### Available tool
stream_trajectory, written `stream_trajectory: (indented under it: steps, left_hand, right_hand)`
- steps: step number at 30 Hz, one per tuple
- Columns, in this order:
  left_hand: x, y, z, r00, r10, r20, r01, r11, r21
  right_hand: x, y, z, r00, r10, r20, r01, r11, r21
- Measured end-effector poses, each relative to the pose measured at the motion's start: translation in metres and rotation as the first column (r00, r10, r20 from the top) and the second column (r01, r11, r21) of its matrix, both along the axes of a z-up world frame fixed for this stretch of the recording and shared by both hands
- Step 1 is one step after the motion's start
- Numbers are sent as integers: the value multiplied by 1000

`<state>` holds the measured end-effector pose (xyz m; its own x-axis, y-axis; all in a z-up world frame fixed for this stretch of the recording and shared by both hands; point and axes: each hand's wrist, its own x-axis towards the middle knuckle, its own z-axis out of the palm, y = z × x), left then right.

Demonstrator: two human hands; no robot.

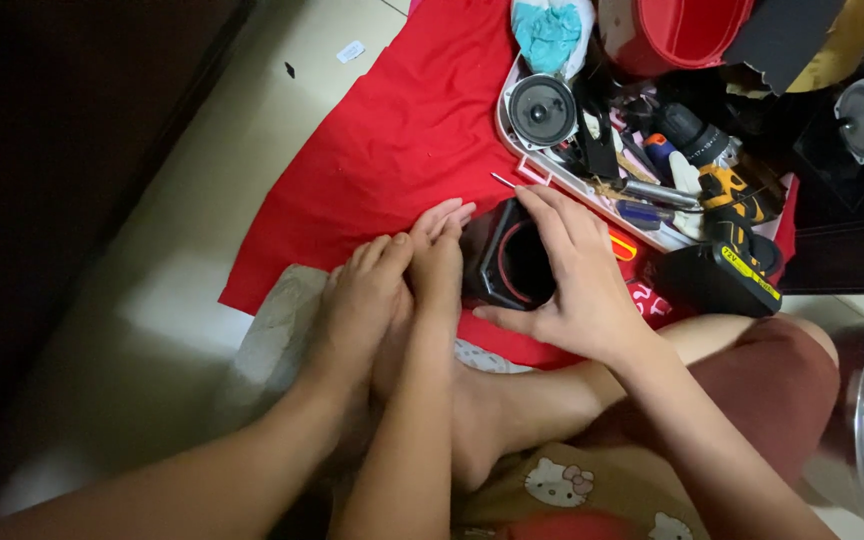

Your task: Assembling or repairing a small electronic speaker component using a screwdriver and manual manipulation of internal parts.

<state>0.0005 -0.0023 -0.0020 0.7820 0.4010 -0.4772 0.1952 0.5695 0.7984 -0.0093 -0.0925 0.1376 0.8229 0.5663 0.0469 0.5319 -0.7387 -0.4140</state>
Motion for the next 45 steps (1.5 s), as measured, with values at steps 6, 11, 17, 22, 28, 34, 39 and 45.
stream_trajectory:
  steps: [6, 11, 17, 22, 28, 34, 39, 45]
  left_hand:
    - [-1, 1, 0, 1000, -2, 7, 2, 1000, -2]
    - [-1, 1, -2, 1000, -5, 15, 5, 1000, -2]
    - [-1, 0, 2, 1000, -19, 24, 19, 1000, 4]
    - [2, -1, 2, 997, -72, -24, 72, 997, 8]
    - [5, 7, 8, 976, -188, -110, 198, 976, 89]
    - [27, 10, 0, 945, -307, -111, 326, 897, 299]
    - [24, 18, 45, 907, -382, -177, 367, 510, 778]
    - [5, -26, 76, 856, -517, 25, -26, 6, 1000]
  right_hand:
    - [-2, -2, -2, 1000, 4, -1, -4, 1000, -31]
    - [-3, -1, -4, 1000, -2, -9, 1, 998, -57]
    - [-8, 1, -14, 991, -18, 133, 37, 990, -138]
    - [-8, -1, -15, 987, -32, 156, 50, 992, -117]
    - [-11, -6, -15, 987, -49, 154, 61, 996, -72]
    - [-5, -35, -30, 996, -87, 34, 70, 938, 338]
    - [1, -107, -65, 764, -638, -94, 639, 730, 243]
    - [-15, -110, -84, 745, -660, -99, 663, 749, -5]
